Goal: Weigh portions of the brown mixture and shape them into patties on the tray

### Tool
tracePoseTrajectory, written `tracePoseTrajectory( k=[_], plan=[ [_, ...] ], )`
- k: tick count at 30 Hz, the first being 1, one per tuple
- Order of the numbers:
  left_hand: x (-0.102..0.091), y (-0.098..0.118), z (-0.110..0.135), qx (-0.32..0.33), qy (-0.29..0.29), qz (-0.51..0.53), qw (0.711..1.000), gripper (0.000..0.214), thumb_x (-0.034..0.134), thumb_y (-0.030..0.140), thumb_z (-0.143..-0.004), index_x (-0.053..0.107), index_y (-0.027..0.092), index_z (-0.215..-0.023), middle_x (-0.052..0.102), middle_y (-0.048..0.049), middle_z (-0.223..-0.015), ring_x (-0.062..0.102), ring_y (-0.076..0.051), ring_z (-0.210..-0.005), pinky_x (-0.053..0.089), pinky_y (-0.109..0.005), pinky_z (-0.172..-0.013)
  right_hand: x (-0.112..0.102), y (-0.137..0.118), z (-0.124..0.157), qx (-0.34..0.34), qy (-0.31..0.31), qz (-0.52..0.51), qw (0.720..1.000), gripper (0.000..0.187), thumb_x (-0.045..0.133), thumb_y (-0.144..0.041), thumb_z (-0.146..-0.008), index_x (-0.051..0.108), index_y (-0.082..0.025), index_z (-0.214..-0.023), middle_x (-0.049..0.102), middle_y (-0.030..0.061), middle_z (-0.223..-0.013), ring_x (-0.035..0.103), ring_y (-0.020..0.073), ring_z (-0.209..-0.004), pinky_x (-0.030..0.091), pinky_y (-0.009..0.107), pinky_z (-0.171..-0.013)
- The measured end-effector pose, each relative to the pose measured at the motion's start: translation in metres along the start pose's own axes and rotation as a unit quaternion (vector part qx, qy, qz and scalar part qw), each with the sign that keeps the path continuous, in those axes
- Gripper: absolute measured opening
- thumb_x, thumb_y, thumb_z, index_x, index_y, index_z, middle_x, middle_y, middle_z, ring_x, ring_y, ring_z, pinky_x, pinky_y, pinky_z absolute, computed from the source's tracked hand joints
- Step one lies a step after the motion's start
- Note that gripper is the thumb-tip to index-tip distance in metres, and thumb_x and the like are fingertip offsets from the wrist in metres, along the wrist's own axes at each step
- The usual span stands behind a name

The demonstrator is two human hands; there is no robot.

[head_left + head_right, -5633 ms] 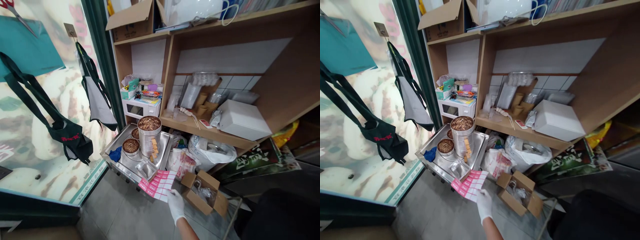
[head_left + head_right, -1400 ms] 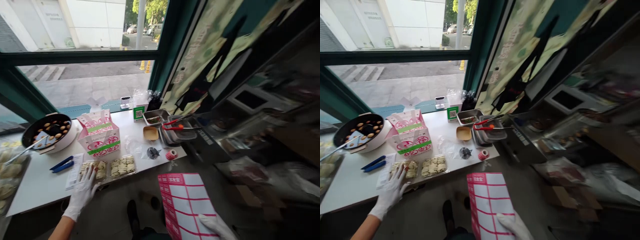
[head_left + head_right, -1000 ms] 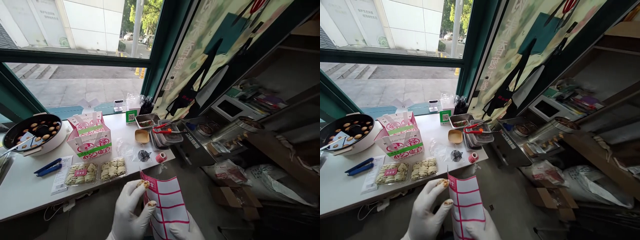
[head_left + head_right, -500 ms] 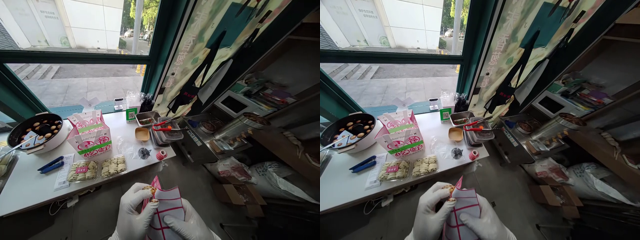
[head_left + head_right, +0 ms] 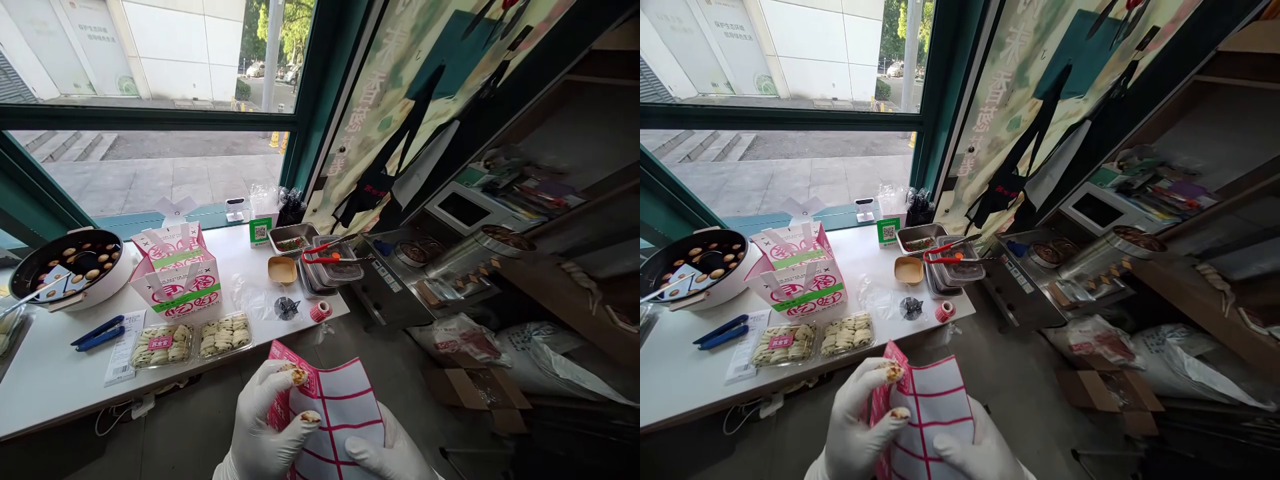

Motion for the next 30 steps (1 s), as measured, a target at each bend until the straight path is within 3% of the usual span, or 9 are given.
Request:
tracePoseTrajectory(
  k=[2,7,13,16,19,22,25,28,30],
  plan=[
    [0.003,0.003,-0.001,0.008,-0.002,-0.017,1.000,0.034,0.075,0.020,-0.082,0.066,0.024,-0.114,0.070,-0.0092,-0.107,0.067,-0.023,-0.096,0.057,-0.037,-0.085,-0.003,0.004,0.001,0.003,0.005,0.004,1.000,0.040,0.079,-0.038,-0.078,0.071,-0.027,-0.116,0.077,0.0110,-0.117,0.071,0.0316,-0.108,0.053,0.052,-0.099],
    [0.005,0.004,-0.003,-0.063,-0.006,0.011,0.998,0.015,0.068,0.017,-0.087,0.069,0.023,-0.101,0.071,-0.0056,-0.099,0.067,-0.019,-0.090,0.055,-0.030,-0.079,-0.011,0.012,0.003,0.014,-0.008,0.004,1.000,0.040,0.078,-0.036,-0.080,0.070,-0.027,-0.118,0.076,0.0116,-0.120,0.070,0.0315,-0.111,0.051,0.053,-0.102],
    [0.002,0.004,-0.006,-0.029,-0.069,0.011,0.997,0.022,0.070,0.012,-0.085,0.070,0.023,-0.104,0.071,-0.0057,-0.096,0.065,-0.018,-0.086,0.052,-0.029,-0.078,-0.020,0.023,0.004,0.032,0.010,0.010,0.999,0.043,0.081,-0.038,-0.076,0.070,-0.025,-0.115,0.076,0.0134,-0.118,0.070,0.0341,-0.111,0.051,0.056,-0.100],
    [0.002,0.007,-0.011,-0.132,-0.076,0.066,0.986,0.009,0.068,0.014,-0.086,0.072,0.020,-0.090,0.071,-0.0060,-0.092,0.065,-0.018,-0.086,0.051,-0.029,-0.079,-0.024,0.022,0.004,0.034,0.015,0.015,0.999,0.043,0.080,-0.039,-0.076,0.070,-0.025,-0.116,0.076,0.0133,-0.116,0.071,0.0339,-0.108,0.051,0.056,-0.100],
    [0.003,0.006,-0.013,-0.236,-0.088,0.142,0.957,0.007,0.071,0.019,-0.085,0.074,0.019,-0.091,0.071,-0.0075,-0.096,0.066,-0.020,-0.091,0.050,-0.030,-0.083,-0.022,0.011,0.003,0.048,-0.007,0.018,0.999,0.046,0.079,-0.039,-0.078,0.071,-0.024,-0.120,0.076,0.0141,-0.116,0.071,0.0334,-0.107,0.049,0.056,-0.103],
    [0.008,0.004,-0.014,-0.266,-0.081,0.198,0.940,0.007,0.075,0.023,-0.083,0.075,0.016,-0.085,0.071,-0.0078,-0.094,0.064,-0.020,-0.090,0.049,-0.029,-0.082,-0.018,0.001,0.003,0.055,-0.011,-0.008,0.998,0.049,0.080,-0.040,-0.076,0.071,-0.025,-0.122,0.076,0.0138,-0.118,0.068,0.0342,-0.114,0.047,0.055,-0.106],
    [0.018,-0.004,-0.013,-0.292,-0.023,0.266,0.918,0.014,0.075,0.028,-0.083,0.074,0.014,-0.078,0.070,-0.0065,-0.085,0.064,-0.017,-0.083,0.049,-0.027,-0.078,-0.016,-0.002,0.003,0.063,0.011,-0.055,0.996,0.053,0.083,-0.040,-0.070,0.073,-0.025,-0.120,0.077,0.0132,-0.116,0.067,0.0363,-0.116,0.046,0.055,-0.106],
    [0.015,-0.030,-0.011,-0.305,0.112,0.323,0.889,0.021,0.069,0.036,-0.087,0.071,0.016,-0.082,0.071,-0.0051,-0.082,0.066,-0.016,-0.078,0.053,-0.031,-0.077,-0.024,0.002,0.003,0.071,0.088,-0.093,0.989,0.052,0.083,-0.038,-0.065,0.075,-0.024,-0.115,0.078,0.0125,-0.113,0.069,0.0374,-0.111,0.049,0.055,-0.103],
    [-0.008,-0.059,-0.007,-0.243,0.217,0.218,0.920,0.020,0.065,0.037,-0.090,0.071,0.018,-0.092,0.074,-0.0060,-0.091,0.070,-0.018,-0.082,0.057,-0.035,-0.080,-0.037,0.004,0.004,0.079,0.182,-0.104,0.975,0.045,0.081,-0.035,-0.064,0.077,-0.025,-0.108,0.079,0.0109,-0.109,0.071,0.0376,-0.106,0.052,0.055,-0.100]
  ],
)
Point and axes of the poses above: each hand's wrist, its own z-axis away from the middle knuckle, its own x-axis out of the palm, y = z × x, the point moved 1 cm from there along -z, towards the middle knuckle
